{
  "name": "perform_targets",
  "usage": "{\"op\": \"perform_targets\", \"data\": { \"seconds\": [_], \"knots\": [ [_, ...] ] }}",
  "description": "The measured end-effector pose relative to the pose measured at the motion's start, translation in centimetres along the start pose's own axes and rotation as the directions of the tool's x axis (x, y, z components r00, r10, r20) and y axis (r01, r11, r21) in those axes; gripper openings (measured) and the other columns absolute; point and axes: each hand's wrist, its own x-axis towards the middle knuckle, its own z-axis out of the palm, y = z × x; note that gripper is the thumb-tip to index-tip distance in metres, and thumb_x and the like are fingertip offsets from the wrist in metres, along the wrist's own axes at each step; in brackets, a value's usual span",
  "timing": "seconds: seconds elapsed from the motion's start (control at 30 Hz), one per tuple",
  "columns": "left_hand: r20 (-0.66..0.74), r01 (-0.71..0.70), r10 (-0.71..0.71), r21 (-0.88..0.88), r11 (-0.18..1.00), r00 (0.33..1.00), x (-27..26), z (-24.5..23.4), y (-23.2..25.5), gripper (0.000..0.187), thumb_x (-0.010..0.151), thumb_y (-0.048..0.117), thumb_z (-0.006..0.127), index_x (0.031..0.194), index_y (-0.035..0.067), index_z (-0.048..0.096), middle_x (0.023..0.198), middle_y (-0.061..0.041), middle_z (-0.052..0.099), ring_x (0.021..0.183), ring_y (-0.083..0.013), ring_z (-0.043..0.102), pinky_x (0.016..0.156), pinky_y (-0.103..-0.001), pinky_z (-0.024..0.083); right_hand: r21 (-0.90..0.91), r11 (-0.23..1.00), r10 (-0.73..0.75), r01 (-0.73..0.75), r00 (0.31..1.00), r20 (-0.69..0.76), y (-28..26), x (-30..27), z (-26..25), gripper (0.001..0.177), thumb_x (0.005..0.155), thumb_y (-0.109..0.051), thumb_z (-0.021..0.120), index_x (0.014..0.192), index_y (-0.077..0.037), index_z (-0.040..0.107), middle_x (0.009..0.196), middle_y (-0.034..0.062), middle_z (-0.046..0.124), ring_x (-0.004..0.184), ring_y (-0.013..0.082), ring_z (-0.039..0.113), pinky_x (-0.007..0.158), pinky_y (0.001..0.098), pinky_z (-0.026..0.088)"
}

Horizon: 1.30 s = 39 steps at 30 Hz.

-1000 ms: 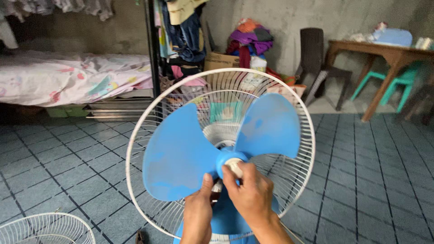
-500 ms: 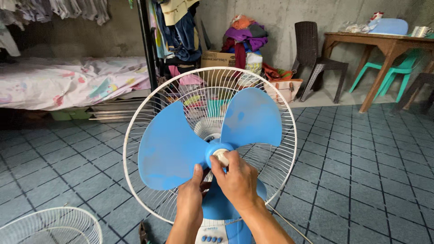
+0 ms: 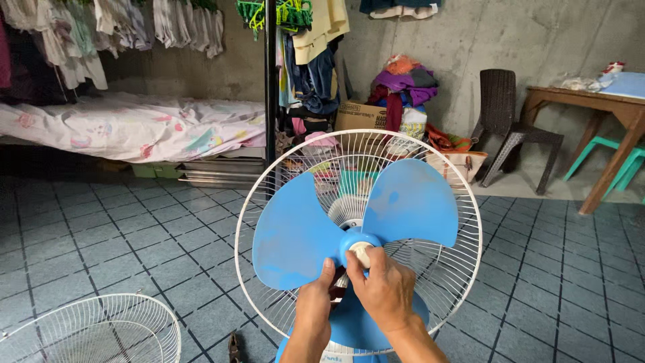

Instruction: The person assembles a blue pedestal fan by attaching the fan blades to the motor hub, securing them with a central cap, and then attaching the front and rear wire cages. The person aligns and fastens each component by hand.

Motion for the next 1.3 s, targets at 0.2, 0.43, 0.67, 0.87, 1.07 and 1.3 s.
{"op": "perform_targets", "data": {
  "seconds": [0.2,0.43,0.67,0.87,1.07,1.3],
  "knots": [
    [-0.002,0.079,-0.079,0.037,0.996,0.997,-0.2,0.0,0.5,0.037,0.095,0.042,0.061,0.112,0.01,0.072,0.099,-0.003,0.076,0.075,-0.0194,0.06,0.069,-0.035,0.044,0.016,0.998,-0.057,0.057,0.998,0.016,0.5,0.4,-0.2,0.033,0.084,-0.025,0.081,0.083,-0.008,0.052,0.056,0.007,0.062,0.045,0.0282,0.063,0.041,0.0423,0.048],
    [-0.025,0.047,-0.046,0.053,0.997,0.999,0.1,0.3,0.7,0.035,0.095,0.04,0.062,0.114,0.012,0.07,0.098,-0.005,0.074,0.074,-0.021,0.06,0.068,-0.037,0.044,0.004,1.0,0.002,-0.002,1.0,-0.014,0.1,0.2,-0.3,0.033,0.084,-0.026,0.08,0.084,-0.007,0.054,0.059,0.0081,0.065,0.046,0.0291,0.063,0.042,0.0429,0.049],
    [0.053,-0.023,0.022,0.025,0.999,0.998,0.5,0.3,0.4,0.031,0.095,0.038,0.063,0.114,0.014,0.067,0.098,-0.004,0.073,0.072,-0.0189,0.058,0.065,-0.035,0.046,-0.015,0.998,0.065,-0.065,0.998,0.006,-0.2,0.1,-1.0,0.031,0.084,-0.03,0.08,0.083,-0.009,0.058,0.058,0.0121,0.065,0.048,0.0349,0.063,0.043,0.0476,0.048],
    [0.077,-0.023,0.019,0.056,0.998,0.997,0.6,-0.7,0.0,0.033,0.096,0.042,0.061,0.114,0.015,0.068,0.098,-0.002,0.074,0.072,-0.0184,0.057,0.066,-0.034,0.045,0.025,0.999,0.047,-0.048,0.998,0.041,-0.1,-0.7,-0.6,0.032,0.092,-0.031,0.075,0.087,-0.007,0.054,0.066,0.0114,0.068,0.052,0.0339,0.066,0.045,0.047,0.051],
    [0.068,0.049,-0.056,0.098,0.994,0.996,0.9,-0.4,0.8,0.033,0.097,0.044,0.061,0.109,0.015,0.07,0.098,-0.001,0.074,0.071,-0.0192,0.056,0.065,-0.035,0.043,-0.021,0.999,0.048,-0.047,0.996,0.075,0.7,-0.4,0.0,0.036,0.09,-0.033,0.077,0.083,-0.007,0.053,0.056,0.0131,0.064,0.046,0.035,0.063,0.043,0.0487,0.049],
    [0.105,-0.061,0.055,0.063,0.996,0.993,2.9,-0.2,-0.1,0.034,0.097,0.041,0.063,0.113,0.012,0.071,0.099,-0.003,0.074,0.075,-0.0184,0.061,0.066,-0.035,0.048,-0.007,1.0,-0.004,0.004,0.999,0.041,2.4,-0.9,1.3,0.034,0.091,-0.032,0.077,0.087,-0.007,0.055,0.059,0.0135,0.065,0.049,0.036,0.063,0.044,0.0494,0.049]
  ]
}}
